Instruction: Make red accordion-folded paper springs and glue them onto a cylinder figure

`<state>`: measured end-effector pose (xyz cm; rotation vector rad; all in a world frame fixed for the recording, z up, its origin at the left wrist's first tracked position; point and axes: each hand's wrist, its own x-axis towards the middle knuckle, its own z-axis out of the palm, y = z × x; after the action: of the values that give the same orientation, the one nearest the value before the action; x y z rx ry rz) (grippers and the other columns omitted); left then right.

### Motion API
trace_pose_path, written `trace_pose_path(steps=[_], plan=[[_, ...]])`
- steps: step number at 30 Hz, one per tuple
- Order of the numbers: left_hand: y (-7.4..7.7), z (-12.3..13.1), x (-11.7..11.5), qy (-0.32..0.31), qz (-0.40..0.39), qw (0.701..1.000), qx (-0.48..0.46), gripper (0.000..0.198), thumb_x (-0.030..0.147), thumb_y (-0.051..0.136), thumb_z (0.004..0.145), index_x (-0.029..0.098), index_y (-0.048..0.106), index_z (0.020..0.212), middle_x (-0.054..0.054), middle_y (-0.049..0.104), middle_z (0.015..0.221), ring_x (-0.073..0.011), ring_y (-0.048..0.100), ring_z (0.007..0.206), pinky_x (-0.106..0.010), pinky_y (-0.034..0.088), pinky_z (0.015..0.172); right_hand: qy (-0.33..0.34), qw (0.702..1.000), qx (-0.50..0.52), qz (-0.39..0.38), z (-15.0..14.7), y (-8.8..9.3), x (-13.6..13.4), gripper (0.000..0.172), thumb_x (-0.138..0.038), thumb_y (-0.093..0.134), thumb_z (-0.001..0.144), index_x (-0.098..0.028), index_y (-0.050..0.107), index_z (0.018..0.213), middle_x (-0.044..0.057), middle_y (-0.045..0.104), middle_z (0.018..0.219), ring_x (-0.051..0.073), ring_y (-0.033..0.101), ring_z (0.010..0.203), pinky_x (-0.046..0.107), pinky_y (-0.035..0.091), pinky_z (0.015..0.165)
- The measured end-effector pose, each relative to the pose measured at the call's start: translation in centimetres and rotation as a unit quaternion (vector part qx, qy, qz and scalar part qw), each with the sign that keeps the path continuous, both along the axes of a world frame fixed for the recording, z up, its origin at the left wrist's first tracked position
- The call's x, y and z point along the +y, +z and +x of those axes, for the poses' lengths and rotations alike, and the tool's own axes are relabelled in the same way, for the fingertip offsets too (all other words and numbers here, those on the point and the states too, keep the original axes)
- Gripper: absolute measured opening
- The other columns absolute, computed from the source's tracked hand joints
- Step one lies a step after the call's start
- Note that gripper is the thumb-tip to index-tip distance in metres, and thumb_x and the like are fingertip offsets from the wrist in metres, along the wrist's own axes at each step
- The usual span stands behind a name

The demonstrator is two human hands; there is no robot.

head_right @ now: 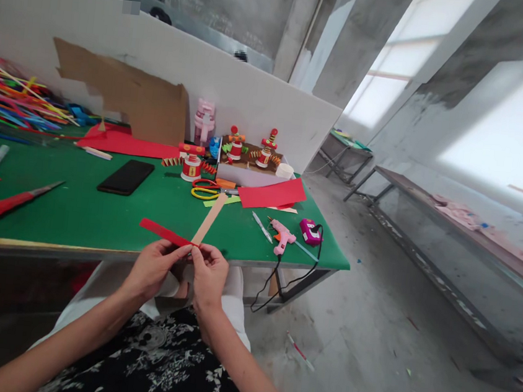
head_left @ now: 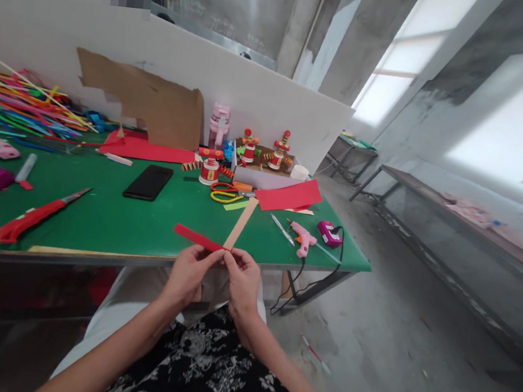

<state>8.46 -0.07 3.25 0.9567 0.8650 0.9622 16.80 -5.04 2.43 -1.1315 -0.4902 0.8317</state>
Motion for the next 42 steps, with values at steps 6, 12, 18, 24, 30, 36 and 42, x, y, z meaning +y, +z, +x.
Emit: trace_pose_path(steps=[6, 12, 18, 24, 30, 36, 42], plan=[[-0.5, -1.0, 1.0, -0.009, 0.047, 0.997, 0.058, 0.044, 0.050, 0.086, 0.045, 0.015, 0.073, 0.067, -0.007, 0.074, 0.067, -0.0178, 0.062, 0.061, -0.028, 0.049, 0.062, 0.059, 0.998, 0.026, -0.019, 0.4, -0.4, 0.1, 0.024, -0.033, 0.082, 0.059, -0.016, 0.073, 0.075, 0.001, 0.071, 0.069, 0.011, 0.058, 0.060, 0.025, 0.048, 0.064], [-0.1, -1.4, 1.3, -0.051, 0.049, 0.996, 0.057, 0.043, 0.050, 0.085, 0.047, 0.015, 0.072, 0.068, -0.003, 0.070, 0.063, -0.0139, 0.056, 0.056, -0.024, 0.043, 0.055, 0.048, 0.999, -0.015, -0.021, 0.8, 0.5, 0.1, 0.019, -0.031, 0.080, 0.060, -0.016, 0.071, 0.068, -0.001, 0.068, 0.063, 0.011, 0.056, 0.058, 0.024, 0.046, 0.060], [-0.3, -0.4, 0.4, -0.024, 0.015, 1.000, 0.012, 0.051, 0.057, 0.086, 0.041, 0.016, 0.063, 0.060, 0.000, 0.062, 0.058, -0.0108, 0.050, 0.053, -0.022, 0.039, 0.051, -0.014, 0.999, 0.044, 0.021, -0.3, 0.3, 0.1, 0.019, -0.030, 0.081, 0.061, -0.017, 0.068, 0.067, -0.001, 0.069, 0.066, 0.012, 0.059, 0.063, 0.024, 0.049, 0.065], [-0.2, -0.9, 0.7, -0.043, 0.032, 0.998, 0.029, 0.046, 0.052, 0.086, 0.043, 0.016, 0.062, 0.057, 0.001, 0.061, 0.055, -0.0106, 0.049, 0.051, -0.022, 0.038, 0.051, 0.064, 0.991, 0.114, 0.007, 0.2, 0.0, 0.2, 0.026, -0.033, 0.086, 0.055, -0.016, 0.070, 0.066, -0.002, 0.067, 0.062, 0.010, 0.056, 0.059, 0.023, 0.047, 0.063], [0.2, -0.7, 0.5, -0.037, 0.050, 0.997, 0.055, 0.042, 0.052, 0.084, 0.045, 0.017, 0.065, 0.058, 0.001, 0.063, 0.056, -0.0115, 0.051, 0.052, -0.022, 0.039, 0.050, 0.014, 0.998, 0.063, 0.001, 0.3, -0.5, 0.5, 0.029, -0.038, 0.085, 0.056, -0.016, 0.070, 0.067, 0.000, 0.068, 0.063, 0.012, 0.056, 0.061, 0.026, 0.046, 0.064], [0.6, -0.1, -0.2, -0.026, 0.003, 1.000, 0.013, 0.047, 0.053, 0.086, 0.041, 0.017, 0.068, 0.064, -0.001, 0.067, 0.061, -0.0133, 0.055, 0.056, -0.024, 0.043, 0.054, -0.011, 0.997, 0.074, 0.014, -0.5, -0.7, 0.6, 0.031, -0.044, 0.083, 0.059, -0.017, 0.069, 0.068, 0.001, 0.069, 0.064, 0.013, 0.057, 0.060, 0.028, 0.048, 0.065], [-0.4, -0.7, 0.3, 0.001, 0.000, 1.000, -0.003, 0.038, 0.043, 0.087, 0.041, 0.016, 0.066, 0.056, -0.001, 0.065, 0.057, -0.0122, 0.054, 0.053, -0.023, 0.042, 0.055, 0.010, 0.999, 0.037, -0.014, -0.3, -0.3, 0.2, 0.029, -0.041, 0.083, 0.058, -0.015, 0.070, 0.063, 0.001, 0.068, 0.062, 0.013, 0.056, 0.060, 0.028, 0.047, 0.066]])
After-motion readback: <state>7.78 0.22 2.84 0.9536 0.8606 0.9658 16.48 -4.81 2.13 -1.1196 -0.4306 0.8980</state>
